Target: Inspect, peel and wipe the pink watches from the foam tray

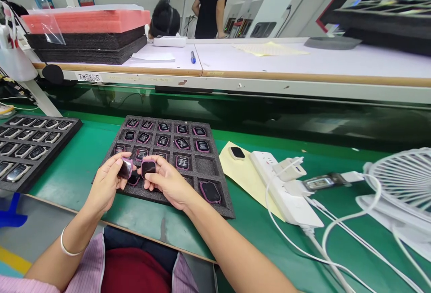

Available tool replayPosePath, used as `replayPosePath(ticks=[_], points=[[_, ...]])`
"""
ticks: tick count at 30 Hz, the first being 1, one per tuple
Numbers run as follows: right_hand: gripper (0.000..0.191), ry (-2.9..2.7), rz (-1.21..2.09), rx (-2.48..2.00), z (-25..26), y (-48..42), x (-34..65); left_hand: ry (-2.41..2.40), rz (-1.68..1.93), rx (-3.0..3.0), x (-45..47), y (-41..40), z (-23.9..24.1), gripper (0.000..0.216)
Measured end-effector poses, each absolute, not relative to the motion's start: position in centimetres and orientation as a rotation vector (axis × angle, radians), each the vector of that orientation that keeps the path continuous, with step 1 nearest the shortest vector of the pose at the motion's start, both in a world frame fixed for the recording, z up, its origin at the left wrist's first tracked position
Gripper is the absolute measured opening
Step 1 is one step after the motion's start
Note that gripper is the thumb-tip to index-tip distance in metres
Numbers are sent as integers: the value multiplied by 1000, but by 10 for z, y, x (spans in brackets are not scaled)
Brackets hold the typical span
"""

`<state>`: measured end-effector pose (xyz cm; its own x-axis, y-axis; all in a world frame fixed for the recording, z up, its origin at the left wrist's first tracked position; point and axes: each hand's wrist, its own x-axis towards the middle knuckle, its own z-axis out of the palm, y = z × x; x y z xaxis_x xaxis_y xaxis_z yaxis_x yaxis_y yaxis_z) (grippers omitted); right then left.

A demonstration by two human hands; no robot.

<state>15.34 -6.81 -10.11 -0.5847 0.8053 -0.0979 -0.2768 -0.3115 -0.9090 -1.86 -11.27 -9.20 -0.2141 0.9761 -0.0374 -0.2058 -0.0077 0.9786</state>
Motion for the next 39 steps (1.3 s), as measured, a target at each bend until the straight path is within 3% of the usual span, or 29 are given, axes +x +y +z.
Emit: replayPosePath(ticks=[4,11,20,27,39], points=[[49,-1206,1955,-742,-100,-68,153,1173,1433,898,-20,-113,-93,64],[47,-1214,1962,-734,-100,-68,154,1190,1443,916,-19,-113,-94,53],[47,-1207,1957,-728,-103,-68,154,1138,1390,910,-16,-117,-85,71],[47,-1214,1963,-729,-101,-68,153,1163,1414,928,-16,-114,-89,56],[49,-1199,1987,-720,-103,-68,153,1199,1448,967,-17,-111,-92,51]])
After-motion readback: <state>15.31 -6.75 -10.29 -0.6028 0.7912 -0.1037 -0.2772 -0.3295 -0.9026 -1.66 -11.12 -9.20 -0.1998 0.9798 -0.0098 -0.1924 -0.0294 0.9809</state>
